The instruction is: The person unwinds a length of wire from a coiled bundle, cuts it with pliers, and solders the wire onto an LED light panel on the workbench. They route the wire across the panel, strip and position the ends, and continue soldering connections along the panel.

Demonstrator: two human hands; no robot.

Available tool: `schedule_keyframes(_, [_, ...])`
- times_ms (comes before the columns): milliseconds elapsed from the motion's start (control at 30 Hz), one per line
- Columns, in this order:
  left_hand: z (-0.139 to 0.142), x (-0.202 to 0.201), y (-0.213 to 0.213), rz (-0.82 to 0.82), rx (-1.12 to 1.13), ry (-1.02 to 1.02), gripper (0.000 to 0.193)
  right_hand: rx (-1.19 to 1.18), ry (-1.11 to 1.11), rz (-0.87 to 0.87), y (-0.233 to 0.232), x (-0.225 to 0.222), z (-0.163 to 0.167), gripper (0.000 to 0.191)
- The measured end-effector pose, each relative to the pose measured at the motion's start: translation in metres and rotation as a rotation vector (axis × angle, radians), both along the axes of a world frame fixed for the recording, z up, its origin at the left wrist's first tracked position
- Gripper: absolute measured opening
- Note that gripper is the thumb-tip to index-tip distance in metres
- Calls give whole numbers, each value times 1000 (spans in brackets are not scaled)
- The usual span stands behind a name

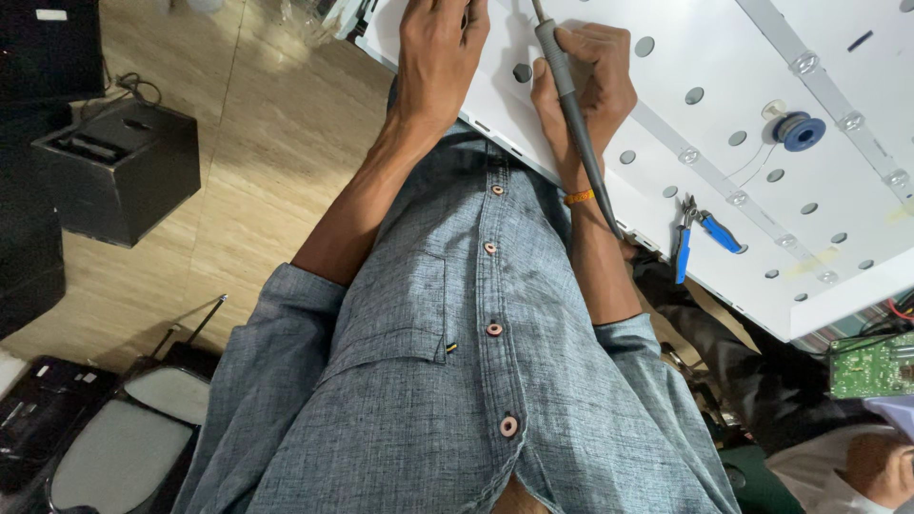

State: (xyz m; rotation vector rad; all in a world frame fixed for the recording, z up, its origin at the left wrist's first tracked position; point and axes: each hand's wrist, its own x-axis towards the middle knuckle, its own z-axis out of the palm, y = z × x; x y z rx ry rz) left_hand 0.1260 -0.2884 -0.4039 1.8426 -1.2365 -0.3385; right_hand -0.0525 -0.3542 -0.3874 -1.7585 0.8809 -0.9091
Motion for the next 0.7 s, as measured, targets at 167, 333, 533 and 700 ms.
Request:
schedule_keyframes(167, [-5,1,1,4,19,-43,12,-5,4,9,-1,-1,-2,20])
schedule_keyframes(333, [-5,2,2,-7,79,-23,10,-5,-8,10,-2,-2,-6,19])
schedule_keyframes(533, [6,4,3,-28,14,-44,12,21,-42,-1,-3,-2,-7,18])
schedule_keyframes(700, [11,10,-1,-62,-23,-113,16,56,-63,-3,-4,-2,-3,19])
